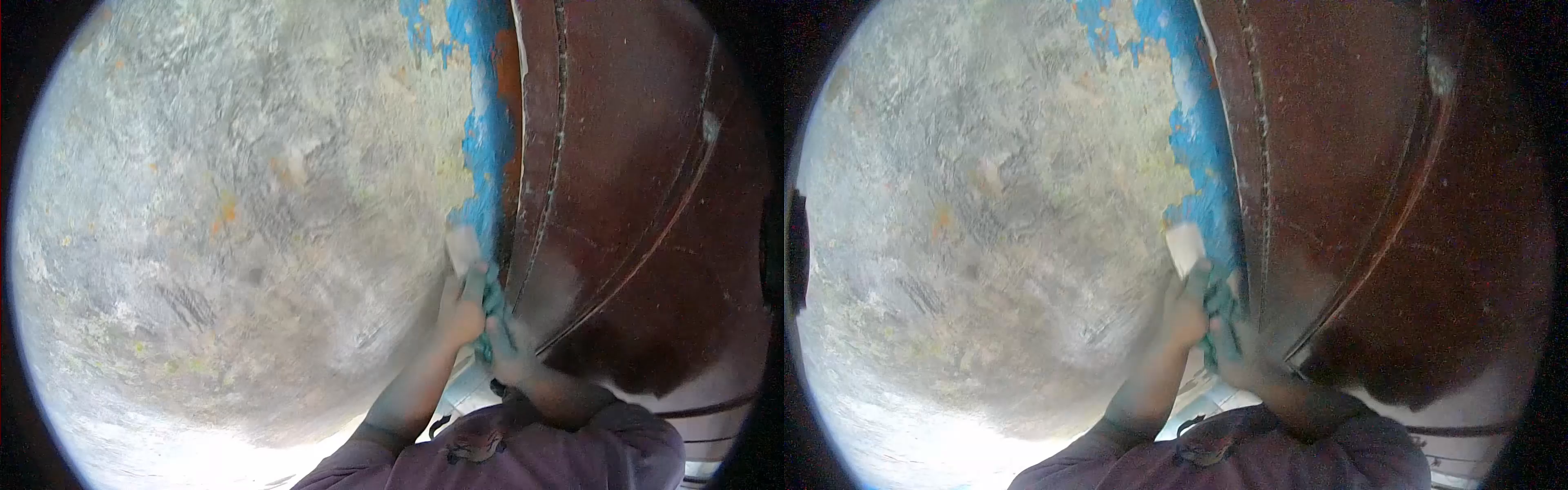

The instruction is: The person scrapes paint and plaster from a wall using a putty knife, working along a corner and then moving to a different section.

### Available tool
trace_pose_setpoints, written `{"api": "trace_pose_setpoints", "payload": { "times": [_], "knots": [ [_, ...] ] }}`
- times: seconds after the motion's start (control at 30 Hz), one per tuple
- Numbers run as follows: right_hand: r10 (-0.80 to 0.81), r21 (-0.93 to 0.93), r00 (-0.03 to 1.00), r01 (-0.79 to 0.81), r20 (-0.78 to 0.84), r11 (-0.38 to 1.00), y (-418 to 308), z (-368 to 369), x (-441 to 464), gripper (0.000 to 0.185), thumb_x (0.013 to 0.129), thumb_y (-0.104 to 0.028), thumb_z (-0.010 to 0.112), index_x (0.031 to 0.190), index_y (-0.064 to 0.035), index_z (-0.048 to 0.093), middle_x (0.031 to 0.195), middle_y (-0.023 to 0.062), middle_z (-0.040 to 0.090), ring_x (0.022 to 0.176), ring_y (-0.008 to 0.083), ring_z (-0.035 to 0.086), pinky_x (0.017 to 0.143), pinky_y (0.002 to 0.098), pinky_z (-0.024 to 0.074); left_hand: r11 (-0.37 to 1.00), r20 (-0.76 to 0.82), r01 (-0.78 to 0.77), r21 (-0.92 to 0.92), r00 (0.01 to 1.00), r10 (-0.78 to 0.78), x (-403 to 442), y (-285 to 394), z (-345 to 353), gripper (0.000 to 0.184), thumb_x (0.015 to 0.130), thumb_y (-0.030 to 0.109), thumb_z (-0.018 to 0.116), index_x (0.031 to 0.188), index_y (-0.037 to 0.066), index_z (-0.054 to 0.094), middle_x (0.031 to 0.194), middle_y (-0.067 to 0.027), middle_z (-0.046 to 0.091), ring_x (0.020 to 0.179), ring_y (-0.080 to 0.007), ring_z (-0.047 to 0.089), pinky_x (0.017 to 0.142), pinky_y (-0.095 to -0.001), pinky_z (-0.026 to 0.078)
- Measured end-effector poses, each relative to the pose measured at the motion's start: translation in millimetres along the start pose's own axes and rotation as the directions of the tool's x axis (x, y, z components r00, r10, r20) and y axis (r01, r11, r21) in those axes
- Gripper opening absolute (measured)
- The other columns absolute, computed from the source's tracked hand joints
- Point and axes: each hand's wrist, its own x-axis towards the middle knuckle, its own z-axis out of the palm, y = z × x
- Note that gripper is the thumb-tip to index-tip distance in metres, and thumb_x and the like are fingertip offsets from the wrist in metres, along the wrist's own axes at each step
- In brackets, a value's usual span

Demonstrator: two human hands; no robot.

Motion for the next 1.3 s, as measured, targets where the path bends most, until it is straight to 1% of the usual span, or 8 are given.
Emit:
{"api": "trace_pose_setpoints", "payload": {
  "times": [0.1, 0.27, 0.37, 0.67, 0.77, 0.9, 1.2, 1.3],
  "knots": [
    [0.293, 0.466, 0.928, -0.37, 0.231, 0.804, -62.5, -4.8, 24.6, 0.024, 0.096, -0.023, 0.038, 0.1, -0.0024, 0.05, 0.077, 0.0022, 0.052, 0.056, 0.0063, 0.048, 0.048, 0.0222, 0.0411, 0.999, 0.01, 0.002, -0.044, 1.0, -0.002, 16.2, 30.0, 3.9, 0.029, 0.09, 0.031, 0.05, 0.089, 0.002, 0.053, 0.07, -0.0033, 0.052, 0.056, -0.0122, 0.048, 0.052, -0.026, 0.041],
    [0.06, 0.21, 0.996, -0.072, 0.063, 0.975, -58.5, -0.6, 9.7, 0.024, 0.095, -0.021, 0.038, 0.093, -0.0018, 0.053, 0.072, 0.0012, 0.053, 0.06, 0.0075, 0.051, 0.051, 0.0235, 0.0424, 0.965, 0.221, 0.1, -0.244, 0.974, -0.045, -0.4, 6.8, -4.2, 0.026, 0.09, 0.029, 0.049, 0.082, 0.004, 0.051, 0.066, -0.0026, 0.048, 0.05, -0.0111, 0.043, 0.044, -0.0261, 0.036],
    [0.363, 0.198, 0.907, -0.405, 0.215, 0.893, -64.1, -8.6, 17.4, 0.03, 0.096, -0.027, 0.036, 0.105, -0.0025, 0.051, 0.082, 0.0028, 0.054, 0.07, 0.0073, 0.051, 0.054, 0.0216, 0.0409, 0.997, 0.012, 0.013, -0.082, 1.0, -0.012, 19.7, 8.2, 4.4, 0.031, 0.092, 0.032, 0.047, 0.082, 0.003, 0.053, 0.058, -0.0005, 0.047, 0.05, -0.0097, 0.045, 0.046, -0.0256, 0.037],
    [0.001, 0.009, 1.0, 0.0, -0.019, 1.0, -23.7, -1.0, 10.5, 0.026, 0.096, -0.028, 0.036, 0.097, -0.0055, 0.05, 0.075, 0.0008, 0.051, 0.05, 0.0077, 0.045, 0.04, 0.0207, 0.0352, 0.989, 0.138, 0.015, -0.15, 0.99, 0.006, 3.1, 20.3, 5.8, 0.024, 0.092, 0.024, 0.045, 0.083, 0.004, 0.055, 0.061, -0.0011, 0.05, 0.051, -0.0097, 0.047, 0.047, -0.0258, 0.039],
    [0.196, 0.184, 0.981, -0.19, -0.014, 0.964, -53.3, 0.6, 19.7, 0.03, 0.095, -0.023, 0.04, 0.101, 0.0025, 0.053, 0.081, 0.0039, 0.057, 0.063, 0.0108, 0.051, 0.059, 0.0279, 0.0434, 0.991, 0.11, -0.006, -0.131, 0.994, 0.021, 26.8, 14.8, 5.0, 0.024, 0.091, 0.024, 0.046, 0.084, 0.003, 0.055, 0.063, -0.0031, 0.053, 0.051, -0.0125, 0.05, 0.049, -0.0274, 0.042],
    [0.031, 0.132, 0.999, -0.028, -0.015, 0.991, -45.1, 3.3, 3.9, 0.025, 0.097, -0.023, 0.035, 0.098, -0.0021, 0.049, 0.071, -0.0004, 0.047, 0.048, 0.0055, 0.041, 0.04, 0.0197, 0.0329, 0.965, 0.32, 0.142, -0.22, 0.945, -0.066, -10.0, 23.2, -9.4, 0.028, 0.091, 0.026, 0.048, 0.089, 0.0, 0.057, 0.073, -0.0073, 0.059, 0.067, -0.0157, 0.059, 0.062, -0.0286, 0.048],
    [-0.082, -0.452, 0.978, 0.161, 0.19, 0.877, 50.4, 19.7, -91.0, 0.046, 0.085, -0.001, 0.04, 0.13, 0.0078, 0.032, 0.113, 0.025, 0.044, 0.105, 0.036, 0.048, 0.091, 0.0393, 0.0378, 0.91, 0.068, 0.412, 0.042, 0.908, -0.414, -90.0, -158.3, -54.4, 0.046, 0.095, 0.039, 0.036, 0.113, 0.001, 0.053, 0.101, -0.009, 0.06, 0.094, -0.0162, 0.056, 0.082, -0.0281, 0.043],
    [-0.078, -0.389, 0.984, 0.136, 0.162, 0.911, 48.1, 35.6, -92.1, 0.052, 0.083, 0.001, 0.039, 0.133, 0.01, 0.025, 0.117, 0.026, 0.043, 0.11, 0.0386, 0.041, 0.095, 0.0434, 0.0313, 0.975, 0.16, 0.217, -0.045, 0.965, -0.208, -98.3, -171.4, -58.7, 0.058, 0.094, 0.046, 0.034, 0.127, 0.0, 0.043, 0.12, -0.0151, 0.051, 0.109, -0.0207, 0.049, 0.094, -0.0295, 0.036]
  ]
}}
